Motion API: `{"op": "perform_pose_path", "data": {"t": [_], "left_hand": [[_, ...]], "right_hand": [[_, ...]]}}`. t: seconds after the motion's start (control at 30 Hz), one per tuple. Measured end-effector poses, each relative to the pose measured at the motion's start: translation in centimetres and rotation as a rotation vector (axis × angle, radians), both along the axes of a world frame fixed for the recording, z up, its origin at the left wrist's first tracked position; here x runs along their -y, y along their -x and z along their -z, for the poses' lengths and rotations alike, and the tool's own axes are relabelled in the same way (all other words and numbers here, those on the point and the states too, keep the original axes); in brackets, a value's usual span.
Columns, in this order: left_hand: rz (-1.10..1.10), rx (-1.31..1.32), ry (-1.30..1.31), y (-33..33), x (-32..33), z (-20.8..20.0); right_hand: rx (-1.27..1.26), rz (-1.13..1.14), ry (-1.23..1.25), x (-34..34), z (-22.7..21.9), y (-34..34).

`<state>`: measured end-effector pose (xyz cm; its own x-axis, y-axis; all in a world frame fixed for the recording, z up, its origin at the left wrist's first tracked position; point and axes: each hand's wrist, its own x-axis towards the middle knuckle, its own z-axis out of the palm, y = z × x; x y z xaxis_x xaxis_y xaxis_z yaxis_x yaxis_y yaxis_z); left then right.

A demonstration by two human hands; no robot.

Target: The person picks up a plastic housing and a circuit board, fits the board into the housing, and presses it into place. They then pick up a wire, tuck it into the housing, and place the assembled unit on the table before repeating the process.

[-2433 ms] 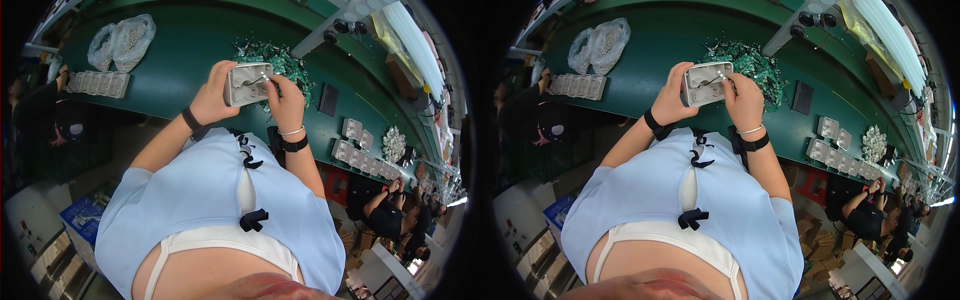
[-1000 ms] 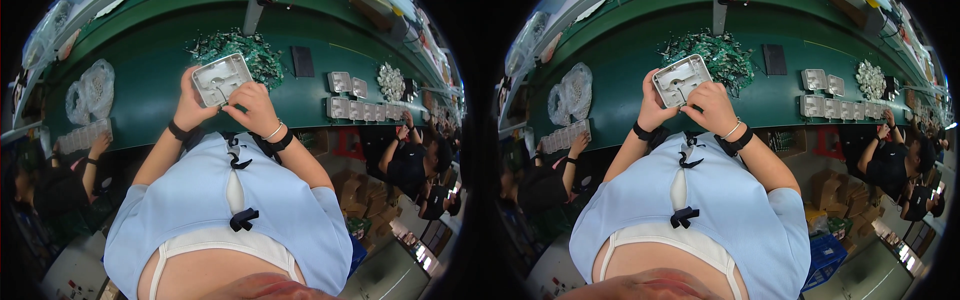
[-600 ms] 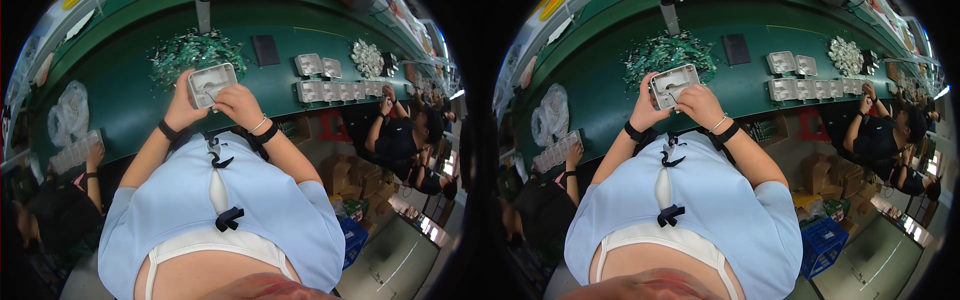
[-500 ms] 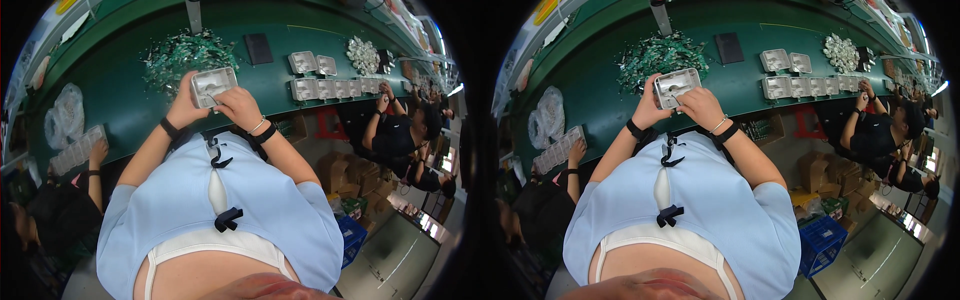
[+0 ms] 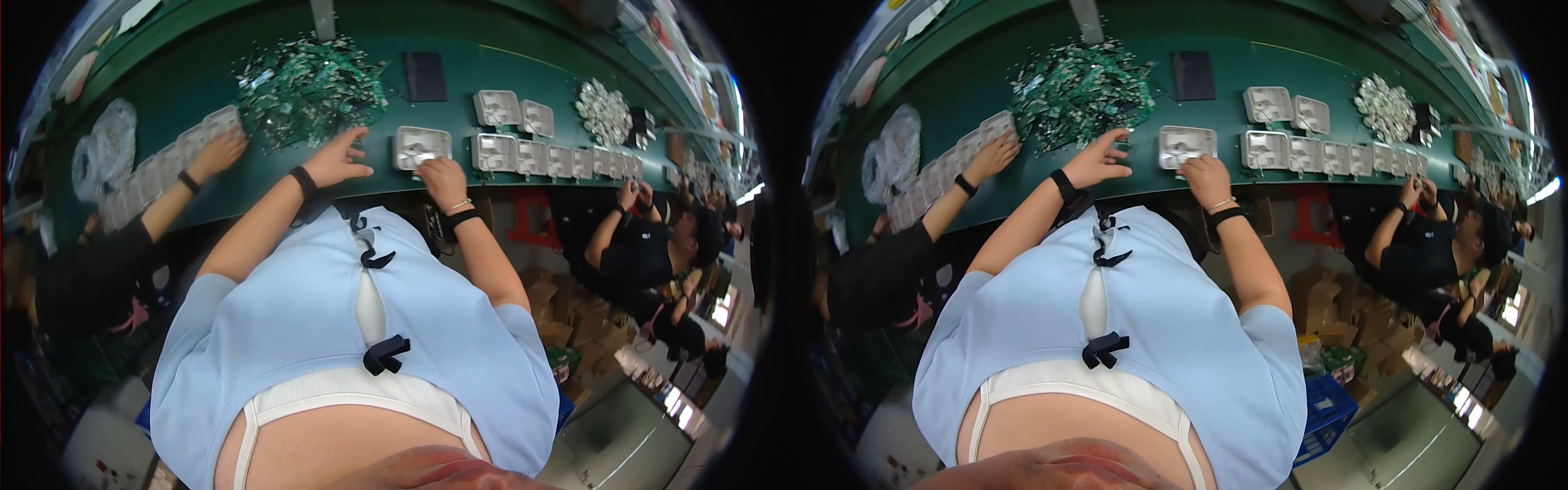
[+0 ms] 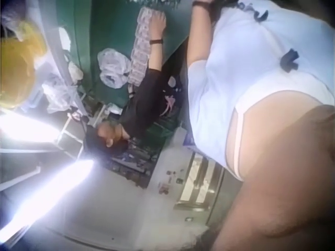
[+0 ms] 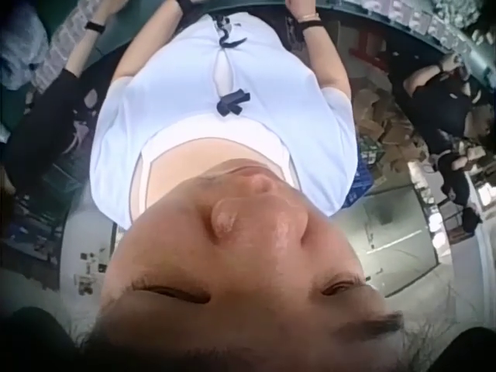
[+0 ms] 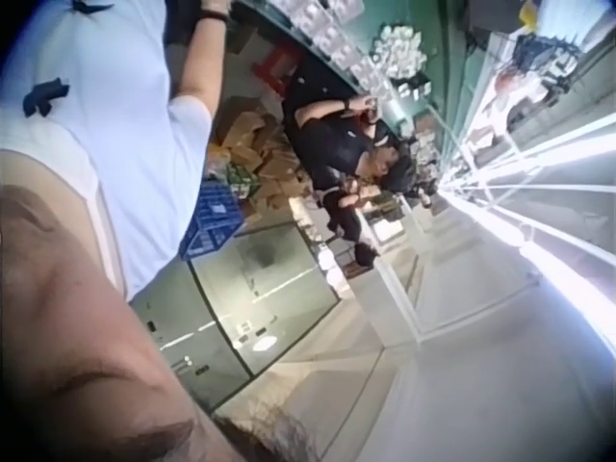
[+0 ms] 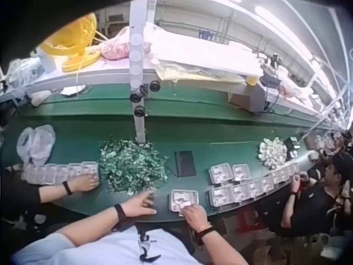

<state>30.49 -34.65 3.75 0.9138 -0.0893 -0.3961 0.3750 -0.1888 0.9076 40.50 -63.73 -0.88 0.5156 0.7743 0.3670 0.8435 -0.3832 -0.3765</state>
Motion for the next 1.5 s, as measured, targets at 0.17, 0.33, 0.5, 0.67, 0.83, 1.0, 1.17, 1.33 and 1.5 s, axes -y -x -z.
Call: {"op": "perform_pose_path", "data": {"t": [0.17, 0.33, 0.5, 0.67, 0.83, 1.0, 1.17, 1.33, 1.5], "left_hand": [[-0.240, 0.125, -0.279, 4.1, -6.0, 2.2], [-0.505, 0.197, -0.766, 8.7, -11.6, 3.4], [-0.670, 0.020, -1.061, 10.4, -15.4, 4.7], [-0.682, 0.042, -1.191, 10.7, -17.6, 5.9], [-0.496, -0.121, -1.229, 9.3, -18.8, 5.5], [-0.524, -0.046, -1.231, 9.5, -19.2, 6.5], [-0.550, 0.062, -1.174, 9.7, -19.3, 7.7], [-0.651, 0.091, -1.085, 11.1, -18.8, 8.5], [-0.642, 0.308, -1.036, 13.7, -16.4, 6.5]], "right_hand": [[0.038, 0.057, 0.133, 4.2, 3.4, -2.6], [0.032, 0.043, 0.226, 5.7, 3.9, -3.9], [0.048, 0.122, 0.291, 5.4, 2.8, -3.1], [-0.053, 0.162, 0.160, 0.0, -0.6, -1.2], [-0.551, 0.151, 0.051, -9.4, -0.6, 1.1], [-0.802, 0.347, 0.060, -17.9, 1.2, 1.2], [-0.886, 0.539, -0.089, -22.0, 5.6, -0.5], [-0.694, 0.682, -0.183, -23.3, 3.2, -1.8], [-0.441, 0.668, -0.211, -22.8, 3.2, -3.9]]}}
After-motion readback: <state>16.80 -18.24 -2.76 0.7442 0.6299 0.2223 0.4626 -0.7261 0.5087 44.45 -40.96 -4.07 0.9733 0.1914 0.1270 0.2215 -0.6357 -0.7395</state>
